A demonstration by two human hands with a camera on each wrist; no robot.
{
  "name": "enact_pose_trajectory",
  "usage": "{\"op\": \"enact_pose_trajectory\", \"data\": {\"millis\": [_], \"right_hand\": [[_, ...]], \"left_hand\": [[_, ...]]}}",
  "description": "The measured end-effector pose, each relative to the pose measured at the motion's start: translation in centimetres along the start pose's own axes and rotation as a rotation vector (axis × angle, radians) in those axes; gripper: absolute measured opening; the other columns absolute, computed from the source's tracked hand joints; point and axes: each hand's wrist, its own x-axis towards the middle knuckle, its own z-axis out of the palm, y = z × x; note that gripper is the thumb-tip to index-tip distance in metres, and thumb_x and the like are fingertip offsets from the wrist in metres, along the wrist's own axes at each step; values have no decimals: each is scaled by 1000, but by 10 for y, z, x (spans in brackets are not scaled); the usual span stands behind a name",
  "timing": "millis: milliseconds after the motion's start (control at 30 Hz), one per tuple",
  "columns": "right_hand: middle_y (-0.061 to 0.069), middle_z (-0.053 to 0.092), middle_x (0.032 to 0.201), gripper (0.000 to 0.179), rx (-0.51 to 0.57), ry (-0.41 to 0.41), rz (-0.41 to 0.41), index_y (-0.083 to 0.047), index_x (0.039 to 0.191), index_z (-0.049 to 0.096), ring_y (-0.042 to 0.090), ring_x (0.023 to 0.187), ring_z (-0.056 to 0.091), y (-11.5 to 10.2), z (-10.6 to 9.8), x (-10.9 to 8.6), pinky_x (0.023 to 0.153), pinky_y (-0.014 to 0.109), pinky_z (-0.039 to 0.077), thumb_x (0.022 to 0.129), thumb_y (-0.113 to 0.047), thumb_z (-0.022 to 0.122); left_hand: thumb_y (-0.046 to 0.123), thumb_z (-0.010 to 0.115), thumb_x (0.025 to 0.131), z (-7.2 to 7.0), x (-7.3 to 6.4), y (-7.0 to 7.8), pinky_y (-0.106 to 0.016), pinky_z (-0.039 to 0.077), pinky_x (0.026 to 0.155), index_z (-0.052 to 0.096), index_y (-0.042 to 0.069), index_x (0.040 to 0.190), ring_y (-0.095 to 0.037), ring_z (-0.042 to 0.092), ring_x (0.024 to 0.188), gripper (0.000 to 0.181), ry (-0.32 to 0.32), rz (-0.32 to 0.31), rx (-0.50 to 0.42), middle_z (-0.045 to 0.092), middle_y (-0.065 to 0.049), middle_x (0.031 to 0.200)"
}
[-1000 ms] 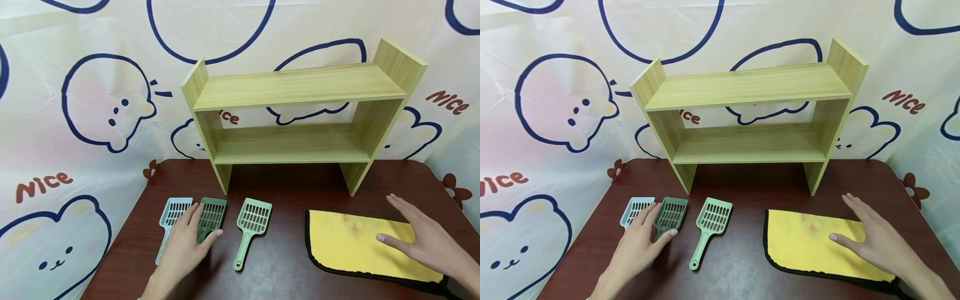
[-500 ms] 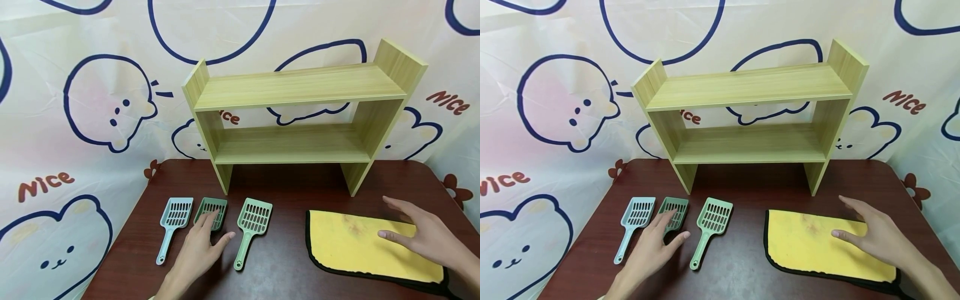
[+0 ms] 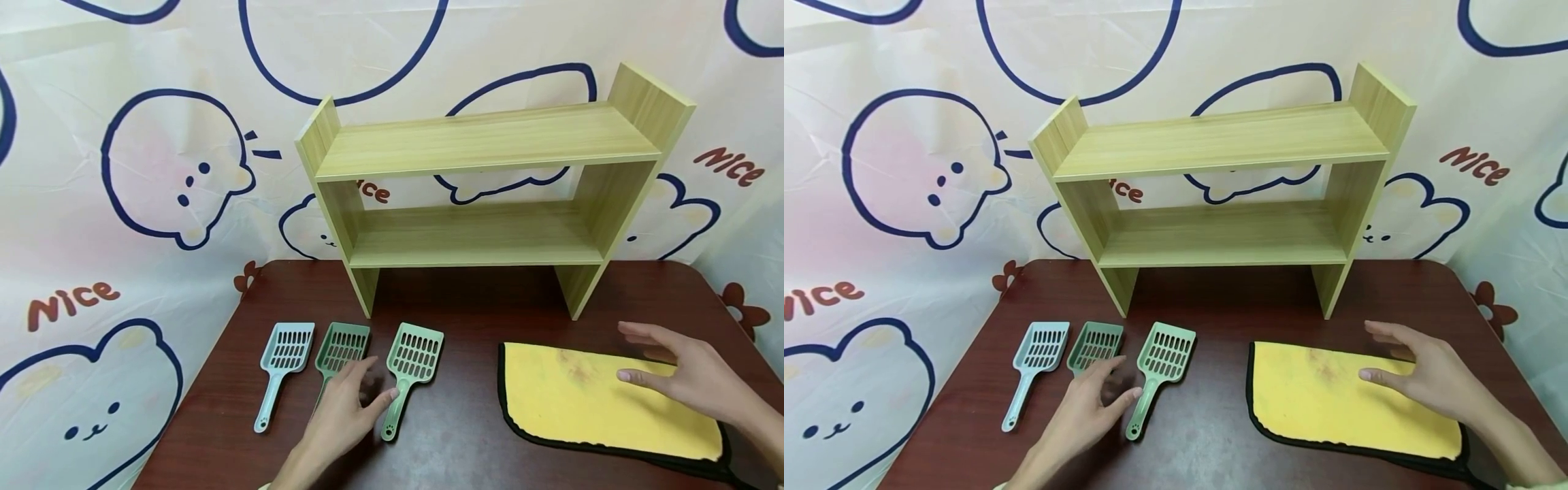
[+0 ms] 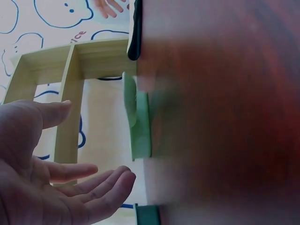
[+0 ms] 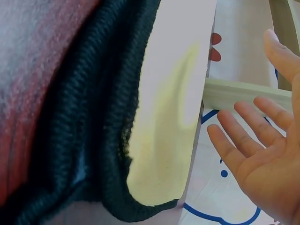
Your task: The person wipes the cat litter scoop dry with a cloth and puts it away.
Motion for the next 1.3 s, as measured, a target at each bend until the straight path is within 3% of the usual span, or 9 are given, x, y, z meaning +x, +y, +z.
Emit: {"op": "enact_pose_trajectory", "data": {"millis": [67,100,433,633,833,1133,1300], "right_hand": [[25,72,134,76,25,-1,-8,-6,142,66,-29,106,48,1,0,1,78,1,46,78,-33,98],[24,72,134,74,37,-4,-10,-7,141,67,-30,107,47,2,0,1,78,1,47,79,-32,97],[16,77,127,65,69,-46,-14,-10,138,70,-25,105,55,5,5,7,79,8,53,81,-30,96],[11,79,120,56,62,-89,-19,-12,134,73,-16,99,63,7,6,12,78,18,58,84,-31,93],[9,80,118,45,123,-126,-46,-14,130,76,-7,97,70,11,9,16,78,19,59,88,-25,90],[-1,81,114,41,34,-197,-59,-19,127,78,-7,93,67,13,17,23,75,26,57,89,-32,89],[-11,78,104,35,20,-214,-91,-17,123,80,-9,88,63,11,21,26,70,25,53,90,-26,88]], "left_hand": [[35,83,96,2,-1,1,-28,60,77,64,1,140,-24,71,97,59,-20,9,-36,69,-12,117],[35,83,96,3,-1,1,-28,60,77,65,0,138,-24,72,97,57,-28,19,-47,70,-11,114],[37,81,97,7,-2,3,-31,62,78,70,5,125,-11,73,91,44,-117,14,-108,73,-8,114],[38,83,96,8,-4,3,-25,58,73,70,4,127,-7,70,85,48,-138,0,-110,74,-9,113],[37,84,95,9,-3,3,-24,56,69,70,3,129,-9,70,81,51,-157,-8,-125,74,-9,106],[35,85,93,13,-4,1,-24,56,66,69,1,133,-8,70,77,55,-203,-19,-149,75,-7,100],[34,87,91,13,-4,1,-24,54,65,68,0,133,-5,67,75,57,-205,-37,-144,75,-4,96]]}}
